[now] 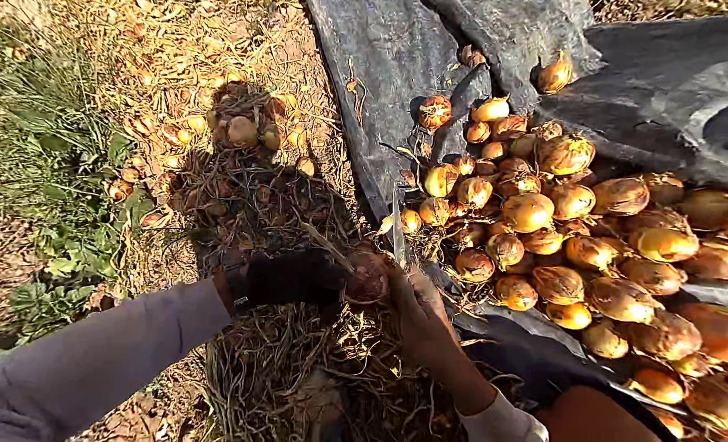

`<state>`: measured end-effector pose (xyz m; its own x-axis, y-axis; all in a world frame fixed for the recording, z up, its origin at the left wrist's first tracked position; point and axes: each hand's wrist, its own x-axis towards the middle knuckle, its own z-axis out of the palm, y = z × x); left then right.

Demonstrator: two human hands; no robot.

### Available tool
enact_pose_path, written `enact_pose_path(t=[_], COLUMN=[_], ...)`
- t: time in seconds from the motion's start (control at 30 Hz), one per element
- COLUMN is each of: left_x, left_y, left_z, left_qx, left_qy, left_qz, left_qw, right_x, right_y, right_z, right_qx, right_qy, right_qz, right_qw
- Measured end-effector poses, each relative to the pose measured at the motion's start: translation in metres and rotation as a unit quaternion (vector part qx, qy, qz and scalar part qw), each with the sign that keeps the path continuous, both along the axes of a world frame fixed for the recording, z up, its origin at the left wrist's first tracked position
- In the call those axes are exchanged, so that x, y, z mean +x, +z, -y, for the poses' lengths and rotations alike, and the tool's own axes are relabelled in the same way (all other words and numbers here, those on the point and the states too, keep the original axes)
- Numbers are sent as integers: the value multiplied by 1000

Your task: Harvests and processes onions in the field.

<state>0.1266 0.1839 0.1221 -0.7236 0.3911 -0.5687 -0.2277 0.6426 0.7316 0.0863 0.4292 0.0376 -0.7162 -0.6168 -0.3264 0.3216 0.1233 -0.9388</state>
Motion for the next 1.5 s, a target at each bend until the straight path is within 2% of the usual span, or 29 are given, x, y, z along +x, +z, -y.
enact_pose_path(t=[0.03,0.1,0.17,0.23,0.27,0.33,0.37,0.47,0.57,0.67,0.73,0.8,0.83,0.87,0.9,0.93,1.0,1.03,1.1,1.13,1.2,1.3,1.33,1.4,1.43,1.5], left_x=[0,8,28,20,7,-21,-28,-33,-32,-27,-22,-16,-14,-15,-17,-21,-29,-27,-21,-22,-27,-39,-38,-21,-19,-45], left_y=[-6,-31,-66,-85,-81,-54,-50,-56,-55,-52,-47,-42,-40,-39,-40,-36,-21,-14,-1,3,5,-24,-46,-117,-135,-121], left_z=[4,25,55,44,31,7,1,-2,-2,-5,-10,-17,-20,-21,-19,-17,-15,-17,-27,-29,-18,43,77,172,205,219], left_qx=[17,40,104,212,246,196,200,258,305,302,246,97,-24,-123,-172,-173,-109,-80,-37,-34,-88,-263,-325,-399,-429,-488], left_qy=[82,146,133,79,71,104,135,190,221,219,198,175,155,145,162,208,284,281,239,215,182,175,171,140,136,152], left_qz=[81,157,140,58,61,129,150,195,244,225,156,26,-51,-97,-118,-103,-62,-67,-66,-72,-109,-135,-144,-228,-207,-44], left_qw=[993,976,976,972,965,966,959,927,894,900,936,979,986,977,964,957,951,954,968,973,973,939,919,877,869,858], right_x=[-1,-6,-10,-13,-14,-17,-17,-19,-29,-26,-20,-16,-13,-10,-7,-4,-8,-11,-17,-18,-19,-35,-46,-65,-69,-68], right_y=[-2,-7,-18,-29,-32,-32,-32,-28,-24,-23,-22,-17,-13,-8,-5,-3,-11,-19,-27,-27,-26,-24,-21,-16,-14,-20], right_z=[1,5,8,11,12,15,17,18,9,9,9,8,8,9,9,7,3,-2,-14,-15,-16,-29,-36,-44,-46,-44], right_qx=[-5,-18,-16,7,21,39,44,78,118,68,37,38,44,41,34,41,112,171,298,326,313,246,219,156,127,113], right_qy=[8,16,19,21,26,33,34,15,58,70,73,89,102,110,101,75,6,4,99,145,155,48,-1,-90,-115,-110], right_qz=[39,97,119,118,111,97,92,42,-52,-82,-54,-46,-61,-72,-77,-78,-70,-68,-73,-83,-124,-215,-232,-232,-216,-168], right_qw=[999,995,993,993,993,994,994,996,990,992,995,994,992,991,991,993,991,983,947,930,929,944,948,956,961,973])
